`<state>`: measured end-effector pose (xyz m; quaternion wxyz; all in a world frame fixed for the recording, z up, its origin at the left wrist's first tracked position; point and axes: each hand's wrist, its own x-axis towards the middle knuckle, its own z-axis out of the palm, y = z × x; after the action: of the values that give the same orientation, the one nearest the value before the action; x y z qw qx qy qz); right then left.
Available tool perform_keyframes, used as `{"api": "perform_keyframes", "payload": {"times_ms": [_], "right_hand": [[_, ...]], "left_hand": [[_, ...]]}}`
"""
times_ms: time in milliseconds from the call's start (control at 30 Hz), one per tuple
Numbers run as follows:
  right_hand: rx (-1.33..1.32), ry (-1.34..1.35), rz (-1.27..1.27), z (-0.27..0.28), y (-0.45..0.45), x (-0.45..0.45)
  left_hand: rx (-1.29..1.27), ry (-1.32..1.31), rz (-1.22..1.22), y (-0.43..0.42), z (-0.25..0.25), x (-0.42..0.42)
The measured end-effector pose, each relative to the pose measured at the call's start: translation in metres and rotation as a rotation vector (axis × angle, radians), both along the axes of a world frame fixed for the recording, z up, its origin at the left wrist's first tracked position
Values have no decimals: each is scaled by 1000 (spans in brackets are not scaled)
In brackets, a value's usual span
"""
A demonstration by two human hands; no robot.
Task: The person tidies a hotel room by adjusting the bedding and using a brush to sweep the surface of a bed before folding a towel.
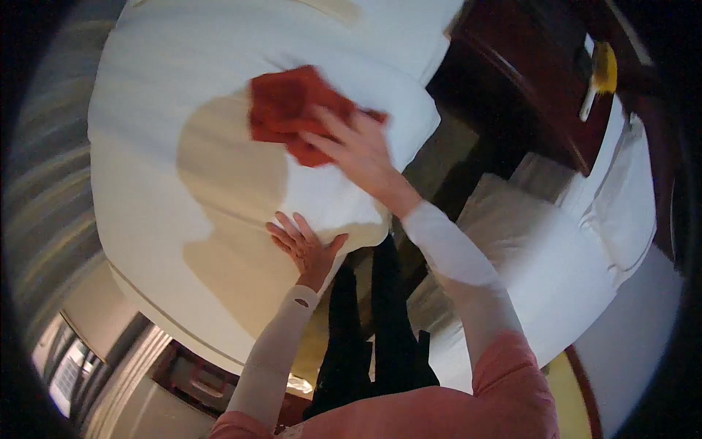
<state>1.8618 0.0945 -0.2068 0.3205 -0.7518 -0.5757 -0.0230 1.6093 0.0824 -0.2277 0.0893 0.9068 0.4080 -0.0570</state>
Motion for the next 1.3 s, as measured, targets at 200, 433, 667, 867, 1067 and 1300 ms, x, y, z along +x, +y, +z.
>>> {"api": "perform_keyframes", "payload": {"times_ms": [200,433,667,867,1067,1300], "right_hand": [[-98,591,-768,-175,-215,-93],[235,1132,-1266,-71,-262,-144],[86,540,-826,45,-146,-139],[171,858,-876,-119,-86,-160],[-522,1430,-998,-297,-125,-220],[344,1014,-1387,-191,-183,-183]], "left_hand": [[-25,-33,26,-3,-1,5],[-149,-195,-138,24,59,2],[39,-143,-526,16,4,28],[212,17,-685,28,-33,28],[154,113,-641,14,-38,43],[212,71,-633,3,-28,44]]}}
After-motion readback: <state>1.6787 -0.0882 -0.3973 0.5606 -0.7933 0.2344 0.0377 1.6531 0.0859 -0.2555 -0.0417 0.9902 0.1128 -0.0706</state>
